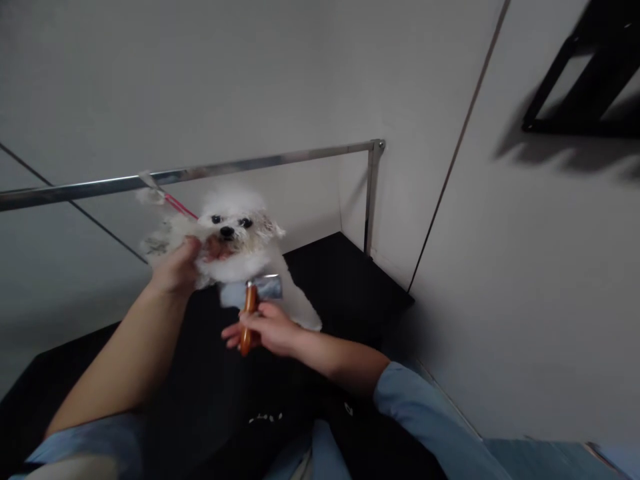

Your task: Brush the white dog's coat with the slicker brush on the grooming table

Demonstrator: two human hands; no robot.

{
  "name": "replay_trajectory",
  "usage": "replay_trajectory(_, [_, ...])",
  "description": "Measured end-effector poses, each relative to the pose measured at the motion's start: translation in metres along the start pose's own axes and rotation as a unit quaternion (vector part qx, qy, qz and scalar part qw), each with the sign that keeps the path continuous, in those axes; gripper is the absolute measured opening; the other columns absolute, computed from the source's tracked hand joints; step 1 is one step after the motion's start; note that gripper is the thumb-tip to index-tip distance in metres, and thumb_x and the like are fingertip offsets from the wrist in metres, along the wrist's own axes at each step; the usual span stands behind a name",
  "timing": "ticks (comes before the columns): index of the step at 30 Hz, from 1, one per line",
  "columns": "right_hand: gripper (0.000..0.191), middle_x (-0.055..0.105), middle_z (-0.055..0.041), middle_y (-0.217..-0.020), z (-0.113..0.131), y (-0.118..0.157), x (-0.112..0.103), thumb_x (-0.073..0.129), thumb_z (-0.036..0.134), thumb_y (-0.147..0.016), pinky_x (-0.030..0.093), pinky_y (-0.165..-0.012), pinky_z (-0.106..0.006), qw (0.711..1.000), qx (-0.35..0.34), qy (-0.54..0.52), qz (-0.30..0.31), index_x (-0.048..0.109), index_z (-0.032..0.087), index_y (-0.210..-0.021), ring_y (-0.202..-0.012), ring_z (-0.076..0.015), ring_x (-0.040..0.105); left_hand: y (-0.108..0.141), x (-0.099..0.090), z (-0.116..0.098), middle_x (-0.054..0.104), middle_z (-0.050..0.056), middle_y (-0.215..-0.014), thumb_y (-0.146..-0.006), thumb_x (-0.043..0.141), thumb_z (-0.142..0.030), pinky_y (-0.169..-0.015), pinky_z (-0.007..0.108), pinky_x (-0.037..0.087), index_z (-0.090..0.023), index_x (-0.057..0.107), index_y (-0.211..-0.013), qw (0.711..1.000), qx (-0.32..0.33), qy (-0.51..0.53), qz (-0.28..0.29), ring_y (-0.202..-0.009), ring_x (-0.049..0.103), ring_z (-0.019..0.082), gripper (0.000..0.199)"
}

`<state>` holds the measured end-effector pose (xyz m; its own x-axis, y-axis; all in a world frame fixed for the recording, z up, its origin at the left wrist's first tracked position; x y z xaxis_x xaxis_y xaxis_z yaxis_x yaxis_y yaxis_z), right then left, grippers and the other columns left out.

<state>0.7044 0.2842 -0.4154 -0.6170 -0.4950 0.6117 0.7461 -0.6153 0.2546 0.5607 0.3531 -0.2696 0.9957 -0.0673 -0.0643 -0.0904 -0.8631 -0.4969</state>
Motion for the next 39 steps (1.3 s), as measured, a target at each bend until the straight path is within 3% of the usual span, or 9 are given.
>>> replay_trajectory(5, [0.018,0.068,-0.0017,-0.070,0.007,0.004,0.000,0.059,0.031,-0.099,0.048,-0.053,-0.021,0.996,0.084,0.031,0.030,0.050,0.017,-0.092,-0.053,-0.0111,0.064,-0.003,-0.003,-0.002,0.044,0.002,-0.046,-0.068,0.071,-0.076,-0.051,0.029,0.038,-0.019,0.047,-0.046,0.999,0.042,0.012,0.018,-0.046,0.046,0.014,0.066])
replay_trajectory(10, [0.013,0.071,0.0002,-0.076,0.018,0.001,-0.026,0.061,0.025,-0.098,0.049,-0.055,-0.019,0.993,-0.062,0.097,-0.037,0.049,0.019,-0.096,-0.057,-0.0098,0.066,-0.004,-0.013,0.002,0.031,-0.003,-0.046,-0.065,0.075,-0.075,-0.051,0.028,0.040,-0.020,0.042,-0.049,0.995,0.067,0.072,-0.016,-0.045,0.040,0.011,0.066])
replay_trajectory(15, [0.010,0.068,-0.0007,-0.067,-0.007,0.012,-0.039,0.048,0.019,-0.102,0.048,-0.051,-0.020,0.974,0.156,0.161,0.014,0.048,0.017,-0.093,-0.052,-0.0116,0.065,-0.004,-0.028,0.013,0.025,-0.007,-0.046,-0.060,0.077,-0.077,-0.048,0.027,0.043,-0.022,0.039,-0.053,0.990,0.061,0.116,-0.059,-0.041,0.031,0.009,0.068])
replay_trajectory(18, [0.007,0.072,-0.0006,-0.075,0.020,0.007,-0.034,0.054,0.022,-0.101,0.050,-0.052,-0.021,0.985,0.027,0.160,0.050,0.050,0.018,-0.097,-0.057,-0.0121,0.067,-0.006,-0.037,0.024,0.020,-0.008,-0.046,-0.062,0.075,-0.076,-0.046,0.027,0.042,-0.023,0.038,-0.054,0.986,0.076,0.130,-0.078,-0.040,0.027,0.009,0.065])
replay_trajectory(21, [0.009,0.071,0.0005,-0.077,0.044,-0.009,-0.046,0.062,0.020,-0.097,0.047,-0.052,-0.017,0.974,-0.110,0.198,-0.009,0.054,0.018,-0.094,-0.058,-0.0089,0.065,-0.008,-0.047,0.035,0.013,-0.008,-0.046,-0.069,0.069,-0.075,-0.046,0.026,0.039,-0.025,0.041,-0.056,0.978,0.107,0.145,-0.101,-0.041,0.027,0.011,0.059])
replay_trajectory(29, [0.015,0.064,0.0020,-0.061,-0.049,0.000,-0.091,0.049,0.017,-0.101,0.040,-0.042,-0.017,0.957,0.117,0.246,-0.101,0.052,0.017,-0.086,-0.045,-0.0085,0.057,-0.008,-0.051,0.039,0.007,-0.007,-0.052,-0.078,0.054,-0.082,-0.053,0.025,0.033,-0.024,0.044,-0.059,0.973,0.091,0.110,-0.179,-0.045,0.031,0.011,0.061])
replay_trajectory(32, [0.010,0.069,0.0001,-0.071,-0.031,-0.006,-0.078,0.057,0.021,-0.099,0.044,-0.045,-0.017,0.970,0.032,0.237,-0.040,0.054,0.018,-0.090,-0.051,-0.0092,0.061,-0.005,-0.042,0.034,0.007,-0.007,-0.053,-0.066,0.070,-0.077,-0.048,0.026,0.022,-0.024,0.041,-0.056,0.971,0.093,0.105,-0.193,-0.044,0.019,0.010,0.060])
replay_trajectory(35, [0.008,0.072,-0.0007,-0.083,-0.007,-0.019,-0.079,0.064,0.021,-0.095,0.050,-0.057,-0.016,0.966,-0.094,0.236,-0.056,0.057,0.018,-0.093,-0.065,-0.0077,0.065,0.000,-0.031,0.030,0.011,-0.006,-0.052,-0.063,0.074,-0.076,-0.052,0.026,0.021,-0.025,0.042,-0.059,0.979,0.089,0.074,-0.170,-0.049,0.039,0.012,0.060])
replay_trajectory(39, [0.013,0.063,0.0033,-0.061,-0.028,-0.019,-0.096,0.061,0.021,-0.097,0.043,-0.049,-0.016,0.957,0.034,0.261,-0.125,0.055,0.017,-0.087,-0.049,-0.0072,0.055,0.004,-0.015,0.026,0.020,-0.006,-0.052,-0.061,0.060,-0.092,-0.052,0.024,0.029,-0.023,0.037,-0.059,0.984,0.069,-0.009,-0.161,-0.054,0.047,0.012,0.073])
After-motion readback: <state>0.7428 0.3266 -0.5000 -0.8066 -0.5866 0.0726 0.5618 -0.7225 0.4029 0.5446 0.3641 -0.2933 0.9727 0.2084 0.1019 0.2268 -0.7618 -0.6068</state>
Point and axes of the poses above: each hand's wrist, its own y-axis away from the middle knuckle, its own x-axis out of the palm, z = x × y, the point moved 1 cm from there along -y, towards the middle knuckle
